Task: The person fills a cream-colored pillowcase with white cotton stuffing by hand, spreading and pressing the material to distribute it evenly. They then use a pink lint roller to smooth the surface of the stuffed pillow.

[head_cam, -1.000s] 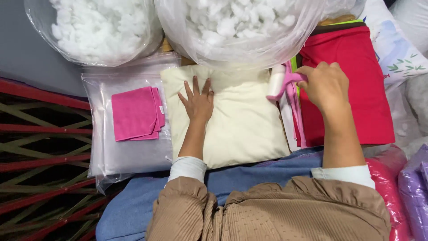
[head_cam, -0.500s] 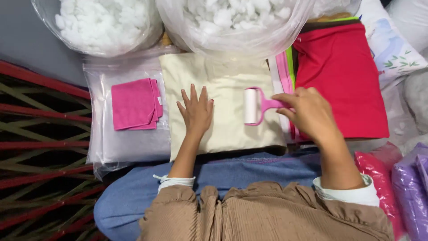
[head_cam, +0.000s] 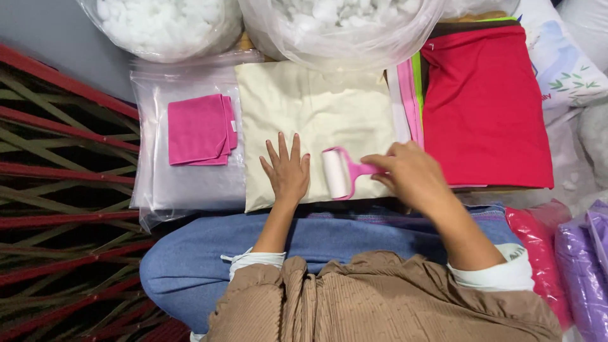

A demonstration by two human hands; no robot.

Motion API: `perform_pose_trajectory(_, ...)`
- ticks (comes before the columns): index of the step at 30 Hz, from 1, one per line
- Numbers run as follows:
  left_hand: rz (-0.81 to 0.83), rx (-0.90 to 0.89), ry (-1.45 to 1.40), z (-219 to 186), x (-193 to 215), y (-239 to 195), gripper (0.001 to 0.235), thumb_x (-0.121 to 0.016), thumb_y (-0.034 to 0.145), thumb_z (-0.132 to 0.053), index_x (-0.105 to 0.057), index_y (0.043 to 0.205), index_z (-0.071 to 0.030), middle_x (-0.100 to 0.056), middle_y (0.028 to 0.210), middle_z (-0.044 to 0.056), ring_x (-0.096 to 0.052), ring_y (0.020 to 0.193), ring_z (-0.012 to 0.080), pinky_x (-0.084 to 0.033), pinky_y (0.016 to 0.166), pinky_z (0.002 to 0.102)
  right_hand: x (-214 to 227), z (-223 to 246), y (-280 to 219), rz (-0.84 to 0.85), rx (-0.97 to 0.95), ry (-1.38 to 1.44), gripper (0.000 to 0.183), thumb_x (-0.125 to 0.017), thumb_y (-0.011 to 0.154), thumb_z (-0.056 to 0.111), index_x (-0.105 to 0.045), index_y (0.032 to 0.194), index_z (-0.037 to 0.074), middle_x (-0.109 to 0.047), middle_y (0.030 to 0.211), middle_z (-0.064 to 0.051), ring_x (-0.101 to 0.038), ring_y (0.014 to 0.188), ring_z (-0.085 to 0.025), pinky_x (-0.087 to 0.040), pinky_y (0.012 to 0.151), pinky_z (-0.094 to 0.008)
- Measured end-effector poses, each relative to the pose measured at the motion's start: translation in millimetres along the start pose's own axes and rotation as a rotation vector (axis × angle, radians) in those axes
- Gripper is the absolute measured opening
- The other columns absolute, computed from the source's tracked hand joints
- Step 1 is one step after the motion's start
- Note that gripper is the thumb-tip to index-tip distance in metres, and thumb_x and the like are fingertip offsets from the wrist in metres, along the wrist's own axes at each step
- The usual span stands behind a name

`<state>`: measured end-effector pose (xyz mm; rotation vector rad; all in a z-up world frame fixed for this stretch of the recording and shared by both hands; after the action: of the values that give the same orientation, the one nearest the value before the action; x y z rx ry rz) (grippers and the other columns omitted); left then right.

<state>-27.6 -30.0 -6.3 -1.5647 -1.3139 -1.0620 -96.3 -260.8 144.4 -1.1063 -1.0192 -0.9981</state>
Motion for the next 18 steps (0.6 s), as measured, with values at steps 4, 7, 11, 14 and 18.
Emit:
perform_pose_trajectory(4,0.032,0.015,0.048,23,-23,-1,0.062,-0.036,0.106,-0.051,-0.03,0.162,-0.025,-0.018,0.17,0.015,-0.008,0.156,0.0442,-0.008,0.12,0.071,-37,-35,8,0.057,0.026,-0.118,0.028,-0.075,0.085,0.039,-0.073,0.113,0.041,-0.069,0.097,-0.006,-0.066,0.098,-0.03,-0.06,0.08,-0.043)
perform_pose_trajectory(7,0.021,0.0,0.021,22,-24,0,0.063,-0.039,0.106,-0.051,-0.031,0.162,-0.024,-0.019,0.17,0.016,-0.009,0.155,0.0449,-0.009,0.119,0.071,-24,-102,-14,0.07,-0.187,-0.295,0.034,-0.078,0.082,0.042,-0.073,0.116,0.043,-0.069,0.095,-0.002,-0.067,0.099,-0.026,-0.062,0.077,-0.04)
perform_pose_trajectory(11,-0.082,0.004,-0.044,3,-5,9,0.063,-0.044,0.104,-0.048,-0.033,0.16,-0.021,-0.021,0.167,0.019,-0.011,0.153,0.0494,-0.011,0.116,0.073,18,-49,-24,-0.062,-0.111,-0.172,0.033,-0.073,0.083,0.039,-0.073,0.116,0.038,-0.068,0.093,-0.007,-0.066,0.091,-0.031,-0.06,0.073,-0.043)
perform_pose_trajectory(14,-0.021,0.033,-0.043,3,-16,11,0.06,-0.038,0.107,-0.048,-0.032,0.162,-0.022,-0.018,0.17,0.018,-0.008,0.155,0.0473,-0.008,0.117,0.073,-19,-3,-7,0.097,-0.02,-0.03,0.031,-0.072,0.089,0.039,-0.071,0.12,0.04,-0.068,0.098,-0.007,-0.065,0.101,-0.03,-0.06,0.081,-0.043)
perform_pose_trajectory(18,-0.038,0.015,0.013,19,-22,13,0.06,-0.041,0.106,-0.047,-0.034,0.161,-0.021,-0.02,0.169,0.018,-0.013,0.155,0.0456,-0.01,0.118,0.072,-45,-68,-3,0.177,-0.128,-0.21,0.035,-0.075,0.085,0.041,-0.071,0.12,0.045,-0.068,0.097,-0.002,-0.066,0.101,-0.026,-0.062,0.08,-0.039)
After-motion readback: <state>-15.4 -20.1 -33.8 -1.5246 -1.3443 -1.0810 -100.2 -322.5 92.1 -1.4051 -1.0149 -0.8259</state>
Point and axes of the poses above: each hand's wrist, its own y-axis towards the middle knuckle, its own x-axis out of the back of the hand, z = x × y, the point moved 7 cm from there along y, towards the middle knuckle
